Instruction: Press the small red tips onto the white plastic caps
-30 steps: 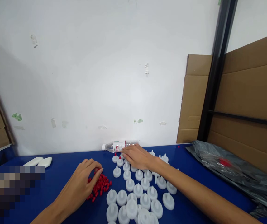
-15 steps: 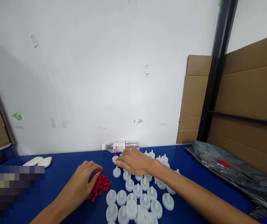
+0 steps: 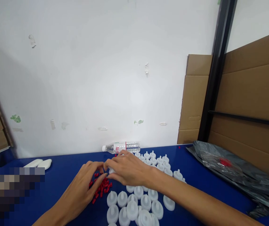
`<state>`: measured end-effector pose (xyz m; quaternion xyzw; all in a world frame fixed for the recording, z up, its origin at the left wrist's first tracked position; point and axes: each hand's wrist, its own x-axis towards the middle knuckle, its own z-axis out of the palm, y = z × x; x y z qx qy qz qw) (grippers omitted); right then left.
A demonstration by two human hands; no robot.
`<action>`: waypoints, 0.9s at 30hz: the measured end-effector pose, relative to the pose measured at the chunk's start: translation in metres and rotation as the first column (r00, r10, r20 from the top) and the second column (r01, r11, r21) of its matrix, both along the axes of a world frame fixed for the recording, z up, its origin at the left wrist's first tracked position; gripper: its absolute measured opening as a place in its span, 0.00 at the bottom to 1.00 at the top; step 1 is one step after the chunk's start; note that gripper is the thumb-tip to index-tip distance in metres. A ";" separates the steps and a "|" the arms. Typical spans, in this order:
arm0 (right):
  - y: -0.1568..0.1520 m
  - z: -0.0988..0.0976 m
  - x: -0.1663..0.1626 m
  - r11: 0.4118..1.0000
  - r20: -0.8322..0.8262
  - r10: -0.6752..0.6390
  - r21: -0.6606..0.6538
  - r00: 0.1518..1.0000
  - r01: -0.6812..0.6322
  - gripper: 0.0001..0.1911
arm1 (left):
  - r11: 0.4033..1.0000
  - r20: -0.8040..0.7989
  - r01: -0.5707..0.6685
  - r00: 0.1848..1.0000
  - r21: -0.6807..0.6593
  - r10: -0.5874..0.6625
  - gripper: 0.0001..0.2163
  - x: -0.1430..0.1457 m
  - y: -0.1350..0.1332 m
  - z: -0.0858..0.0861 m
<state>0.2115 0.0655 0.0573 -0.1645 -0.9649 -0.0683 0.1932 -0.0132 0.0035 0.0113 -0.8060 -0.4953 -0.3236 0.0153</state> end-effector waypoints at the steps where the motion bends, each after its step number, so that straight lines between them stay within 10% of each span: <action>1: -0.004 0.001 -0.002 1.000 0.011 0.015 0.014 1.000 -0.015 0.12 | 1.000 -0.006 0.010 1.000 0.015 -0.010 0.06 0.000 0.000 0.000; 14: -0.017 0.005 -0.007 0.977 0.135 0.126 0.155 0.983 -0.147 0.06 | 0.969 -0.065 0.244 0.967 -0.030 -0.245 0.16 -0.001 -0.008 0.014; 20: -0.003 0.003 -0.001 0.971 0.109 0.090 0.210 0.990 -0.111 0.12 | 0.976 0.207 0.089 0.977 -0.197 -0.048 0.21 0.003 -0.005 0.009; 27: 0.029 -0.006 0.013 0.996 0.013 -0.084 0.044 0.996 0.083 0.15 | 0.984 0.099 -0.092 0.989 -0.153 0.108 0.20 -0.003 0.001 0.010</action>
